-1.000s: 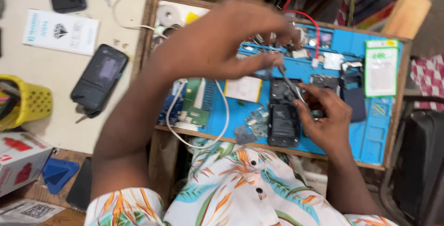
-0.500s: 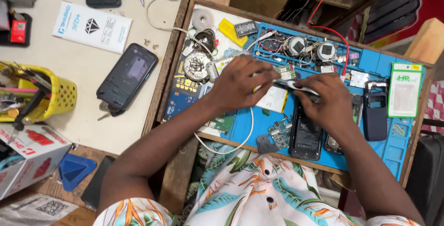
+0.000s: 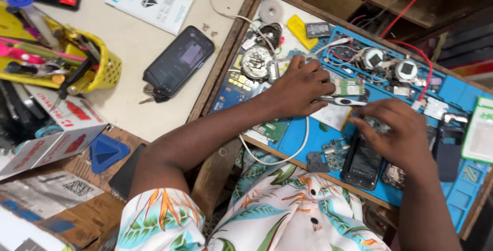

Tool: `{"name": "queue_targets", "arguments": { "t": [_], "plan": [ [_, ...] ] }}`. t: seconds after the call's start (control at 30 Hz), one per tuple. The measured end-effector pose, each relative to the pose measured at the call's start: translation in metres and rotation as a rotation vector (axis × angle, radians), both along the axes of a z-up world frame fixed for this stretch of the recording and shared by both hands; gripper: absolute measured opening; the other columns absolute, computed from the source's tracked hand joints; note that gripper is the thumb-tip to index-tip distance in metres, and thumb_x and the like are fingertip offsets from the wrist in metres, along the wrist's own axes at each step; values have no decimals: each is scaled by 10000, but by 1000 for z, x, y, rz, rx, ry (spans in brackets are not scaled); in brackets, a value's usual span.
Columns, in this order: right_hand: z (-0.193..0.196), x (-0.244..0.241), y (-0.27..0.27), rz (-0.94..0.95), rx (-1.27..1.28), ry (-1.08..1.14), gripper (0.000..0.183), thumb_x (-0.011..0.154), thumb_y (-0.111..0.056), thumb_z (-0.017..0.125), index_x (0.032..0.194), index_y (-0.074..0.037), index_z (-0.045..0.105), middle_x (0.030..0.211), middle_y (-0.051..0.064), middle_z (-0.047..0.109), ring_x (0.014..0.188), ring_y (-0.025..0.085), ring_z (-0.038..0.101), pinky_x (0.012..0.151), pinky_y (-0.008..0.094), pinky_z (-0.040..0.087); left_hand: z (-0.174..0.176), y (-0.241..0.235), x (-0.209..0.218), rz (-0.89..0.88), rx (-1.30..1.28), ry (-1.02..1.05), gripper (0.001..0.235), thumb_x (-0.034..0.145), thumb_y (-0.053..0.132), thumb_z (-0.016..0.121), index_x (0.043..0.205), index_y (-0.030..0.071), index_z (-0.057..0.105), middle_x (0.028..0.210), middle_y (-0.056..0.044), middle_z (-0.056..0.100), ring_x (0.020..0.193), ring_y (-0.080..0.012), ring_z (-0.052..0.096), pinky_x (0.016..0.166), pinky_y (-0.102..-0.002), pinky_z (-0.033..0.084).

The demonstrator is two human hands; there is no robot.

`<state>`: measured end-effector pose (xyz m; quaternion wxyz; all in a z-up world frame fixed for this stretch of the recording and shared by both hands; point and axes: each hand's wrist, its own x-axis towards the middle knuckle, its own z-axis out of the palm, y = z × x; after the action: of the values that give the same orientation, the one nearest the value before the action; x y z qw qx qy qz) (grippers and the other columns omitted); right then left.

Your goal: The person uses a spudger to pry and separate components on a disassembled mobile phone. They handle a light blue phone back cover and internal parts, repeatedly lifting and adjusting pieces on a cluttered workbench.

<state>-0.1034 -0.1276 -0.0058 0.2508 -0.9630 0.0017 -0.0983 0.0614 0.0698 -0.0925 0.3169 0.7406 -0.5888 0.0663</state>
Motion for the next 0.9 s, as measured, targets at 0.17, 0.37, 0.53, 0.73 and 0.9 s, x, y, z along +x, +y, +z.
{"name": "queue_targets", "arguments": {
  "t": [0.17,0.37,0.53,0.73,0.9],
  "plan": [
    [-6,-25,-4,16,6,-46,148,920,-149,857,1011,-76,766,1008,65,753,888,171,735,775,261,560,-11,-5,8,-5,22,21,332,829,399,780,1081,202,692,954,-4,627,1037,-243,539,863,-519,343],
    [-23,-52,-12,-18,-117,-112,128,989,-75,837,1065,-29,745,1051,94,754,941,199,731,850,275,546,-22,-8,13,-11,-6,6,284,837,382,782,1043,215,679,924,33,636,1007,-223,554,879,-512,347],
    [-32,-67,-20,-50,-124,-183,147,1027,-57,837,1024,-25,693,1075,81,751,967,214,721,897,302,525,-6,-5,16,6,-69,-31,177,904,302,751,1025,191,683,891,5,626,925,-222,601,877,-482,371],
    [-32,-98,-46,-205,-133,-156,165,1020,-82,888,1012,-49,726,1016,76,740,943,226,714,846,312,549,-1,6,35,107,-305,69,127,909,194,779,1009,136,728,941,-39,701,933,-257,663,884,-469,436],
    [-26,-95,-47,-375,-80,-165,212,813,-168,888,943,-74,750,960,92,739,870,249,708,732,350,546,14,14,33,66,-239,160,163,894,190,823,985,98,725,986,-73,726,958,-270,668,873,-433,475]
  ]
}}
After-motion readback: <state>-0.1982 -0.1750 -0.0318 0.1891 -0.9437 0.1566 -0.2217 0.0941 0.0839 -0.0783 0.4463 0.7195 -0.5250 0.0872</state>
